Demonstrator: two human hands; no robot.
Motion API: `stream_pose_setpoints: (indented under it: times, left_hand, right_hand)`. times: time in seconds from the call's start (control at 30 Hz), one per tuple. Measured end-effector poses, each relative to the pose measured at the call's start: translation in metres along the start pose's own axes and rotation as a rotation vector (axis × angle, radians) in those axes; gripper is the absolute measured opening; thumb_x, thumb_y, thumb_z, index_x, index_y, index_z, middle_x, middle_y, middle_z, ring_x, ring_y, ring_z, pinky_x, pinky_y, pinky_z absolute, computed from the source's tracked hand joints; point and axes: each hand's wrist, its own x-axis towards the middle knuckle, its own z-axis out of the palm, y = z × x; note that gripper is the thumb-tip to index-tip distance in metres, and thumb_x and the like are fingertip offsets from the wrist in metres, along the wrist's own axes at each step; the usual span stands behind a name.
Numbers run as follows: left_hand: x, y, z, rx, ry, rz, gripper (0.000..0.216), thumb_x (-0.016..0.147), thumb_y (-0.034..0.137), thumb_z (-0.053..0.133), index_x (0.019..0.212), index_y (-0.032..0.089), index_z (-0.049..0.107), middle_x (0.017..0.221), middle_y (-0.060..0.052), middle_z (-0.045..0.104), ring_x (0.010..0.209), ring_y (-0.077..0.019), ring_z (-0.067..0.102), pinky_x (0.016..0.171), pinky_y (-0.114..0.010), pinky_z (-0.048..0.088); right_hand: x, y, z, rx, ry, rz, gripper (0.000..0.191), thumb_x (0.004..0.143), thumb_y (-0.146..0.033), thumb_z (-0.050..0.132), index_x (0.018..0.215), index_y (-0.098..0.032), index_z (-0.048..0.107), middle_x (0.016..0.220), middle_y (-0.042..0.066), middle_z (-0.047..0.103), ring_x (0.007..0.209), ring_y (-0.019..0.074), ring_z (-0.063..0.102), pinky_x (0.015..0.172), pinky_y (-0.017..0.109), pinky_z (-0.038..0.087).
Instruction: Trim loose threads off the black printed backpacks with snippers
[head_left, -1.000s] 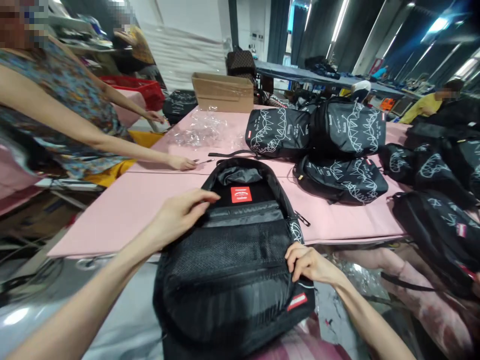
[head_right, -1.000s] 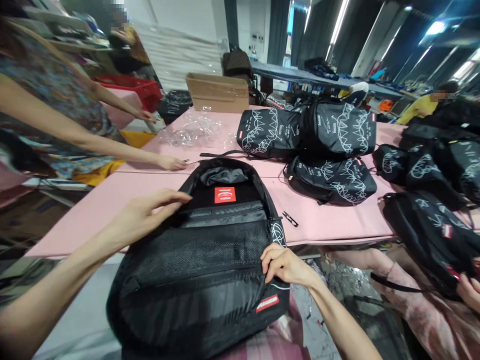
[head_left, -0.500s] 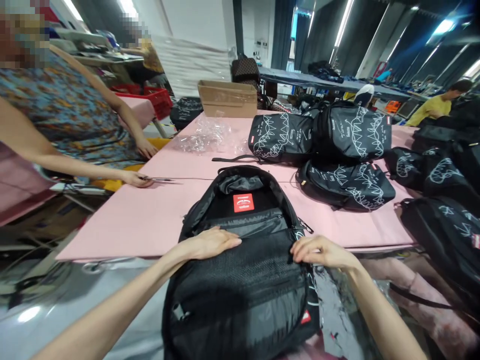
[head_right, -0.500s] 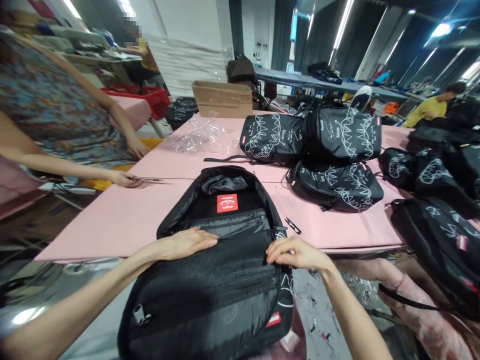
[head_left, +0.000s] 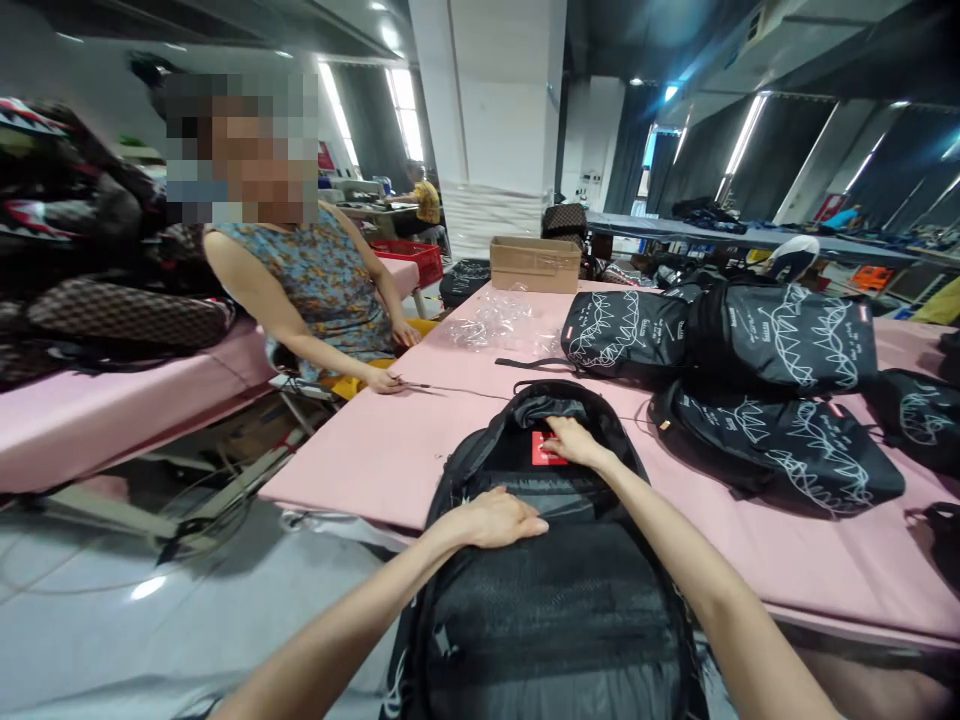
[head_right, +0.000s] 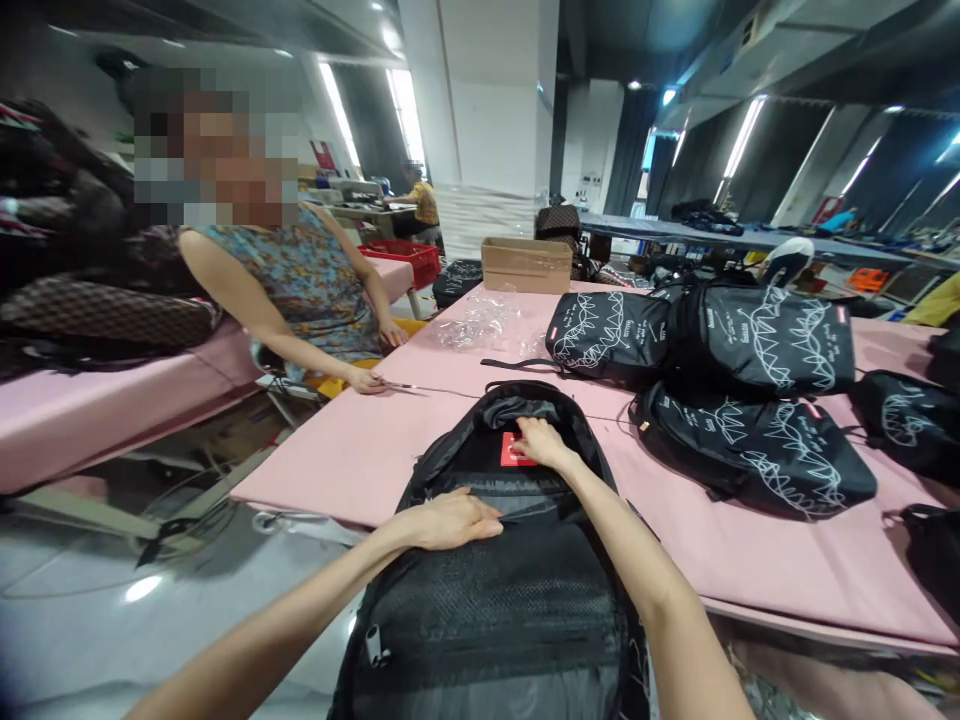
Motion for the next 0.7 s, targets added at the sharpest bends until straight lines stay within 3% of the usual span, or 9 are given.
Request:
stream_pose_setpoints:
  times: [0.1,0.2,0.27,0.33,0.4,0.47,0.6,0.7]
  left_hand:
    - [-0.001,-0.003,0.0,-0.031,0.001,0.005,0.048,0.093,0.049,0.028,0.1,0.02,0.066,0.126,-0.007,0.055,0.122,-0.0241,0.046,0.11,-0.045,0.017]
    - [-0.002,-0.01,-0.013,-0.156,0.042,0.111,0.042,0.091,0.044,0.037,0.106,0.017,0.065,0.131,-0.009,0.05,0.127,-0.0234,0.041,0.109,-0.039,0.024]
    - [-0.008,-0.016,-0.03,-0.356,0.171,0.171,0.039,0.086,0.042,0.046,0.11,0.016,0.064,0.131,-0.009,0.05,0.124,-0.0225,0.044,0.107,-0.034,0.03]
    - [-0.019,-0.021,-0.049,-0.657,0.356,0.138,0.043,0.082,0.044,0.051,0.112,0.016,0.062,0.129,-0.01,0.052,0.116,-0.0231,0.051,0.103,-0.035,0.036]
    - [-0.031,-0.025,-0.061,-0.953,0.601,0.015,0.048,0.081,0.049,0.051,0.112,0.014,0.061,0.124,-0.012,0.055,0.107,-0.0238,0.057,0.096,-0.037,0.043]
    - [-0.037,-0.029,-0.062,-1.048,0.861,-0.106,0.052,0.079,0.053,0.052,0.112,0.013,0.059,0.12,-0.013,0.058,0.105,-0.0243,0.058,0.094,-0.038,0.045]
    - [-0.022,-0.04,-0.046,-0.921,1.026,-0.244,0.045,0.08,0.046,0.05,0.109,0.013,0.059,0.123,-0.012,0.055,0.116,-0.0255,0.05,0.101,-0.039,0.04]
    - [-0.009,-0.043,-0.04,-0.934,1.223,-0.332,0.048,0.083,0.04,0.042,0.121,0.012,0.049,0.126,-0.015,0.052,0.113,-0.0262,0.052,0.098,-0.043,0.042]
  right_hand:
    - [0.001,0.001,-0.024,0.06,0.111,0.051,0.032,0.091,-0.022,0.042,0.117,-0.007,0.054,0.117,0.017,0.058,0.108,0.0226,0.054,0.094,0.037,0.041]
    - [-0.029,0.014,-0.051,0.294,0.191,0.037,0.033,0.09,-0.027,0.043,0.115,-0.011,0.058,0.117,0.012,0.06,0.106,0.0189,0.057,0.094,0.033,0.043]
    - [-0.064,0.034,-0.065,0.471,0.268,0.042,0.031,0.085,-0.035,0.051,0.102,-0.014,0.066,0.107,0.01,0.065,0.101,0.021,0.059,0.093,0.036,0.044]
    - [-0.105,0.057,-0.072,0.54,0.364,0.126,0.035,0.08,-0.044,0.057,0.093,-0.014,0.069,0.099,0.01,0.068,0.096,0.0241,0.061,0.092,0.04,0.045]
    - [-0.148,0.077,-0.068,0.566,0.385,0.221,0.042,0.075,-0.05,0.06,0.092,-0.013,0.069,0.095,0.011,0.068,0.092,0.0259,0.062,0.088,0.042,0.047]
    - [-0.184,0.086,-0.054,0.582,0.318,0.258,0.045,0.076,-0.052,0.059,0.096,-0.013,0.068,0.097,0.012,0.067,0.092,0.0256,0.061,0.085,0.041,0.049]
    - [-0.219,0.081,-0.013,0.526,0.303,0.214,0.042,0.079,-0.048,0.06,0.108,-0.017,0.064,0.119,0.013,0.056,0.11,0.025,0.052,0.085,0.036,0.048]
    - [-0.22,0.075,0.006,0.362,0.364,0.19,0.034,0.078,-0.041,0.064,0.104,-0.02,0.064,0.109,0.01,0.057,0.105,0.0243,0.051,0.088,0.038,0.044]
